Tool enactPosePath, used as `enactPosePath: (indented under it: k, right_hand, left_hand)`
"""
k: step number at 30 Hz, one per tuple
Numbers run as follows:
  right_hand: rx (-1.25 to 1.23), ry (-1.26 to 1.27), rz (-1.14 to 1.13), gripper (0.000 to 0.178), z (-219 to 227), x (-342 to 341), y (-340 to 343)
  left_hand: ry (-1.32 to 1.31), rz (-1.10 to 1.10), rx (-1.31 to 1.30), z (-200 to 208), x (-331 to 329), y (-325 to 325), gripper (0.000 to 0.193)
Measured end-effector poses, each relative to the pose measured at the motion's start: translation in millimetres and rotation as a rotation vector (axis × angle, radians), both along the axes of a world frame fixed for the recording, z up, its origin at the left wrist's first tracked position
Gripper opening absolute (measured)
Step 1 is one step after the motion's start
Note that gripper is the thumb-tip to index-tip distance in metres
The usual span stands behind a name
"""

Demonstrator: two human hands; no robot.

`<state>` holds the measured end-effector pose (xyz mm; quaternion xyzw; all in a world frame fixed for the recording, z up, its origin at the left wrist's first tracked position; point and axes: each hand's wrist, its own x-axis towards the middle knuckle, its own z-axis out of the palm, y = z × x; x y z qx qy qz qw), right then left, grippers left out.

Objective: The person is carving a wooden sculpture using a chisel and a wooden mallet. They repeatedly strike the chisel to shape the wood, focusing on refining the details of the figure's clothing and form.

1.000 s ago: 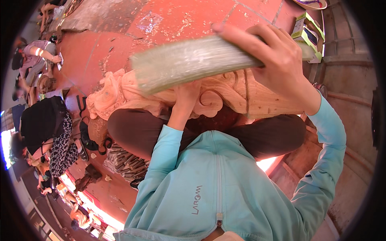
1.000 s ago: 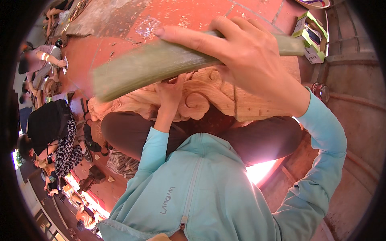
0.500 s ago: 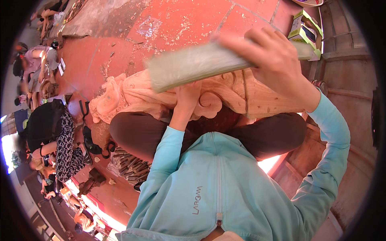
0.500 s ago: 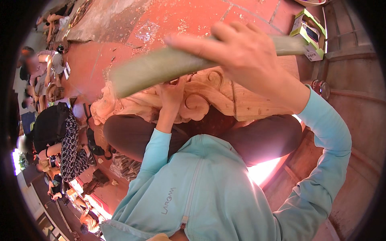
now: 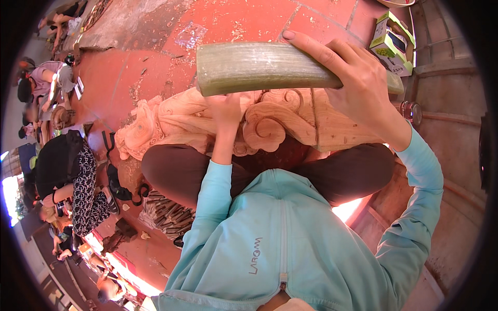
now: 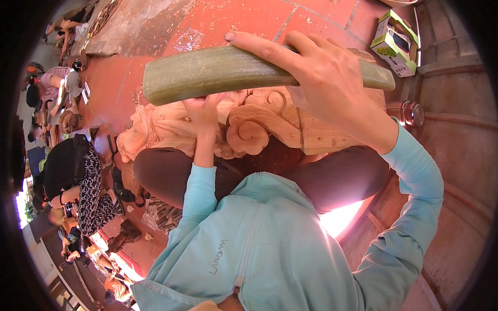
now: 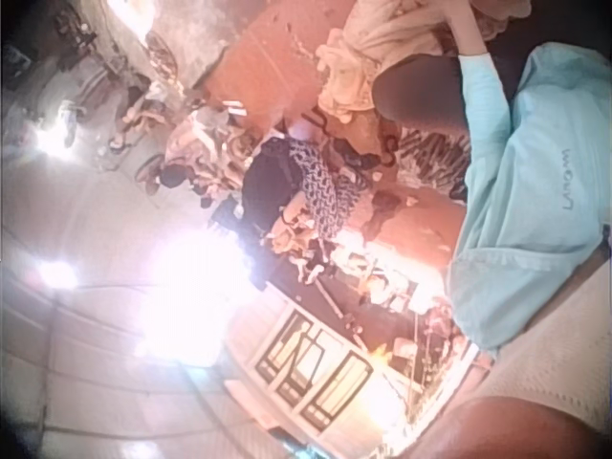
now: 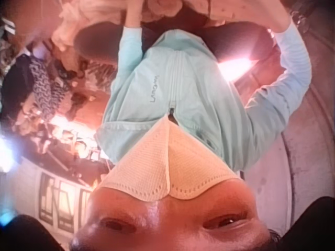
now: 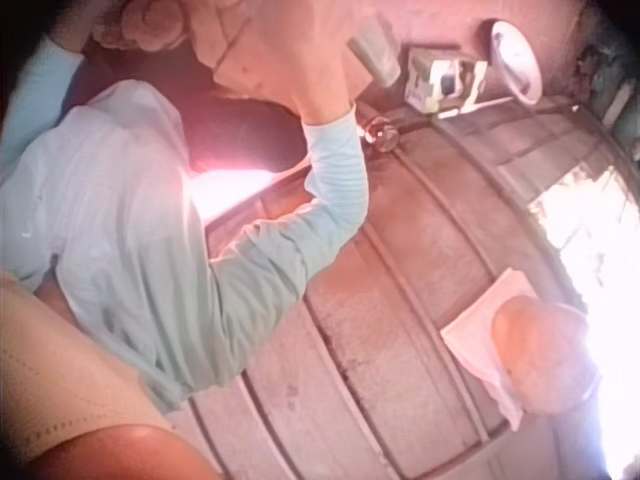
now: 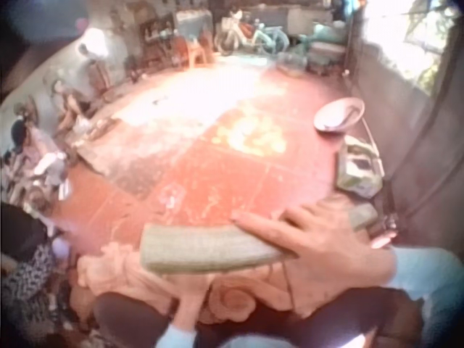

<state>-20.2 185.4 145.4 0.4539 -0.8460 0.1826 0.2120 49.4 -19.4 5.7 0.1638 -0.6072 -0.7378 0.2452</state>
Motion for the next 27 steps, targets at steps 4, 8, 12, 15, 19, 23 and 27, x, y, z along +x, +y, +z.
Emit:
enactPosePath:
  k: [4,8,12,15,19,23,27]
  right_hand:
    - [-0.007,-0.038,0.01,0.076,-5.0,0.0,-0.3]
    - [-0.015,-0.068,0.017,0.075,-2.9,1.7,-2.3]
    - [-0.078,-0.206,0.016,0.074,6.9,3.5,-9.8]
    - [-0.21,-0.226,0.058,0.073,5.2,-2.3,-17.4]
    - [-0.108,-0.119,0.032,0.072,0.5,-8.7,-20.3]
    - [0.132,0.245,0.003,0.07,-18.5,-31.5,-15.5]
    - [0.008,0.017,-0.013,0.072,-11.4,-22.4,-20.2]
  left_hand:
    - [-0.058,-0.02,-0.29,-21.2,0.8,-15.8,0.037]
    - [-0.002,-0.002,-0.236,-10.3,1.9,0.2,0.023]
    - [0.036,0.005,-0.241,-12.6,0.0,3.2,0.019]
    - [-0.007,-0.009,-0.169,-4.0,1.4,8.7,0.022]
    - [-0.211,0.009,-0.26,-1.2,3.1,14.4,0.027]
    - [-0.2,0.012,-0.404,3.1,-2.4,20.7,0.026]
    - [-0.196,0.021,-0.346,-6.5,-4.1,16.5,0.026]
